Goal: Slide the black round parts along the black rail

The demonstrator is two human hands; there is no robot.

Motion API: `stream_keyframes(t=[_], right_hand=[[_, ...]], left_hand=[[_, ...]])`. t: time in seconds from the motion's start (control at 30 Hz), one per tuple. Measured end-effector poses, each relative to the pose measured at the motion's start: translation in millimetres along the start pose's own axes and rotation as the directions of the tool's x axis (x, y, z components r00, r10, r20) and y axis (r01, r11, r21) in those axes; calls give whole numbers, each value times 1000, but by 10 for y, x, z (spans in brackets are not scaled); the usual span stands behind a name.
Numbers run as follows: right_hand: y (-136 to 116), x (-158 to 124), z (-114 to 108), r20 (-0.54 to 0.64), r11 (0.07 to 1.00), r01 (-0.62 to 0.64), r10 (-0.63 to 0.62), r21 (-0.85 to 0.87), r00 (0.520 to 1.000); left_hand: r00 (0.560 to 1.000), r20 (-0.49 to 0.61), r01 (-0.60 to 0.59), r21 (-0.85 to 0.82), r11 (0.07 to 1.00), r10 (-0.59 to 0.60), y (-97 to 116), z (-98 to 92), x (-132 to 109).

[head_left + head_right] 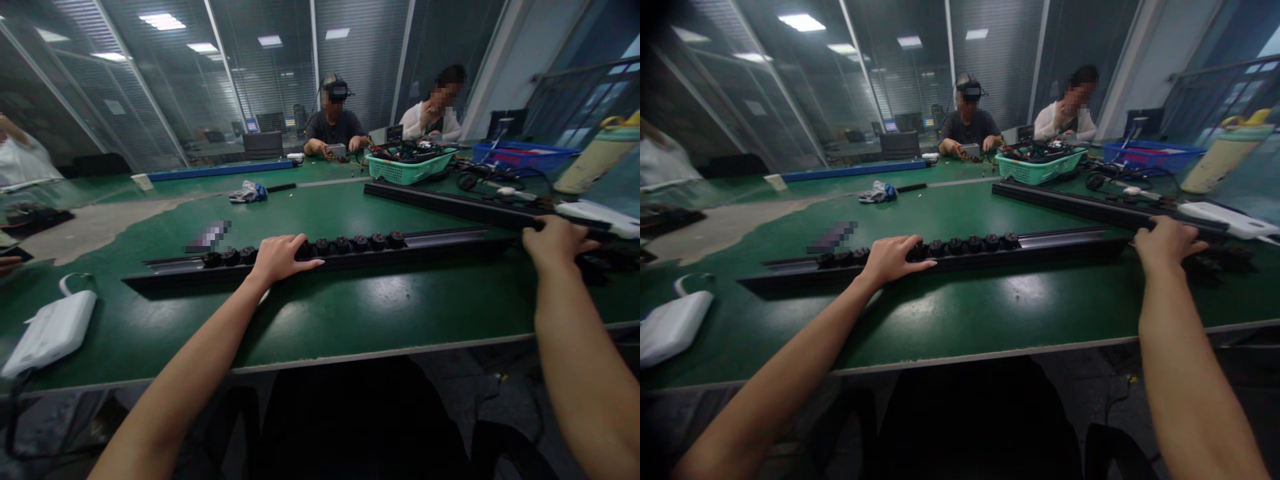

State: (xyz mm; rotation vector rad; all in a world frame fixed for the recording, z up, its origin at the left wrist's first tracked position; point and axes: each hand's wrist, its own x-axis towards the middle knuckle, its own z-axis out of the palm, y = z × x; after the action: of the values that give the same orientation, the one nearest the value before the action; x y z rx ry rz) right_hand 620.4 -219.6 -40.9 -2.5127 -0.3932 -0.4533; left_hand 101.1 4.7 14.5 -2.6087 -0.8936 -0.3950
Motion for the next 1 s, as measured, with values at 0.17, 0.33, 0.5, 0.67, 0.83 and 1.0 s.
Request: stream_keyframes(t=[0.17,0.33,0.5,0.67,0.83,1.0], right_hand=[[-613,-570,-319,-207,851,495,-459,175,864],[-1261,-1165,-466,98,475,747,-866,465,490],[-1470,-1433,-321,200,410,731,-911,546,361],[-1444,-1588,-181,111,454,781,-884,428,453],[-1435,-1650,-166,74,479,798,-870,366,488],[-1434,-1663,-177,59,477,800,-869,365,491]], left_hand=[[1000,2,-4,-17,1000,4,-5,-2,-3],[1000,4,-5,-36,999,5,-11,-12,-7],[1000,7,4,-36,999,-4,0,-26,-12],[1000,13,-1,-18,1000,1,18,-41,-10],[999,40,9,-30,999,-8,24,-71,-8],[998,68,12,-33,999,-9,40,-121,-33]])
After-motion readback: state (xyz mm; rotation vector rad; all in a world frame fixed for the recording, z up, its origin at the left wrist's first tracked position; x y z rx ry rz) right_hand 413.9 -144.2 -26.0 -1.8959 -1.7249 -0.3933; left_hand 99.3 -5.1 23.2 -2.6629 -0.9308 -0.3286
